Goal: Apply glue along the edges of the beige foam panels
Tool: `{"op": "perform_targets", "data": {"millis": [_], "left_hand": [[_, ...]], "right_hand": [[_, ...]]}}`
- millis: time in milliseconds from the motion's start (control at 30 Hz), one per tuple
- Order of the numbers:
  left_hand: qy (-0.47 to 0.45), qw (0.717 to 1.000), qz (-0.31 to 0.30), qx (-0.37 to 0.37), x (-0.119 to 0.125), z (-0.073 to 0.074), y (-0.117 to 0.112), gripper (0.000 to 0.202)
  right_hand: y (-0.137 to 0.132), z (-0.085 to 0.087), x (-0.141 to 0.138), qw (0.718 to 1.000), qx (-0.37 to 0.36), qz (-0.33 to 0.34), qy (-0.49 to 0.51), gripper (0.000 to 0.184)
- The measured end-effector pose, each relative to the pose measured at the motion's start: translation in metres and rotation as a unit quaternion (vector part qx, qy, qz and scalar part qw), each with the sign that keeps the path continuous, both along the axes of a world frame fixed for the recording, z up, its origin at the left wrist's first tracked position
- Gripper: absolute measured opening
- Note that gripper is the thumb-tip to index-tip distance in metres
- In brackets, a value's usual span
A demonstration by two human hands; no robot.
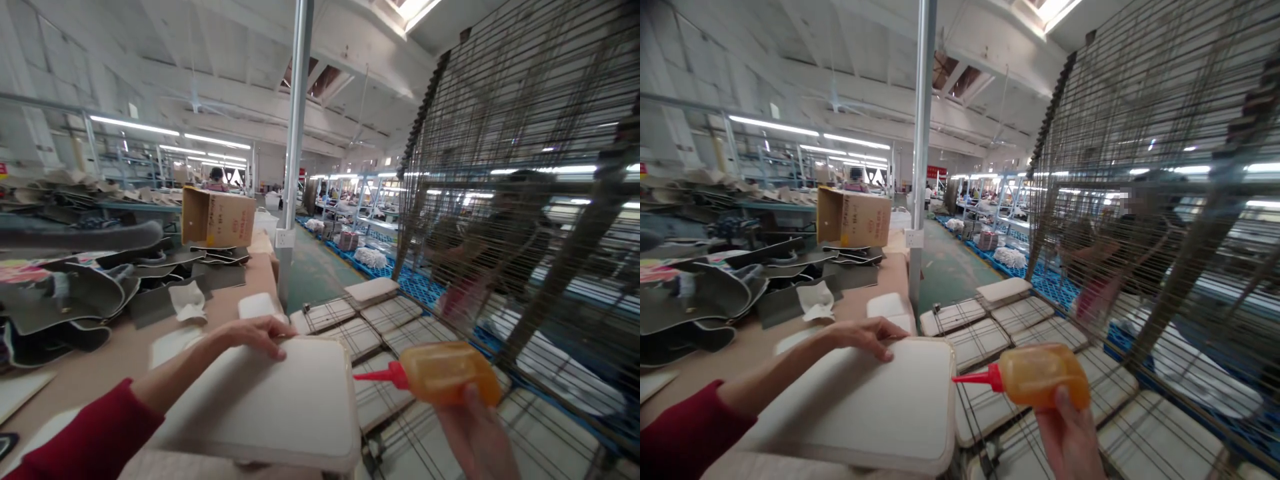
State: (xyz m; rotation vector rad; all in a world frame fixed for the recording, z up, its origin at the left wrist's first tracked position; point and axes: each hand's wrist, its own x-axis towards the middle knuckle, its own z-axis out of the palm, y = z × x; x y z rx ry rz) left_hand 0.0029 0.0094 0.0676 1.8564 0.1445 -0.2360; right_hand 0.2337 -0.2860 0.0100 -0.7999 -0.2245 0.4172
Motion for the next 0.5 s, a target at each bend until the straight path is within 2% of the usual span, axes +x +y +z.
{"op": "perform_targets", "data": {"millis": [100,233,333,500], "left_hand": [[-0.004,1.000,-0.008,0.015,-0.002,0.009,-0.006,0.049],[0.006,1.000,-0.020,0.001,-0.004,0.015,-0.011,0.047],[0.025,0.999,-0.023,-0.017,-0.004,0.018,-0.012,0.049],[0.040,0.998,-0.039,-0.008,-0.003,0.017,-0.012,0.049]], "right_hand": [[0.003,0.004,0.004,0.999,-0.009,0.012,-0.049,0.069],[0.003,0.000,0.007,0.997,-0.014,0.012,-0.079,0.073],[-0.001,-0.004,0.008,0.994,-0.019,0.031,-0.104,0.065],[-0.008,-0.002,0.005,0.990,-0.035,0.045,-0.131,0.065]]}}
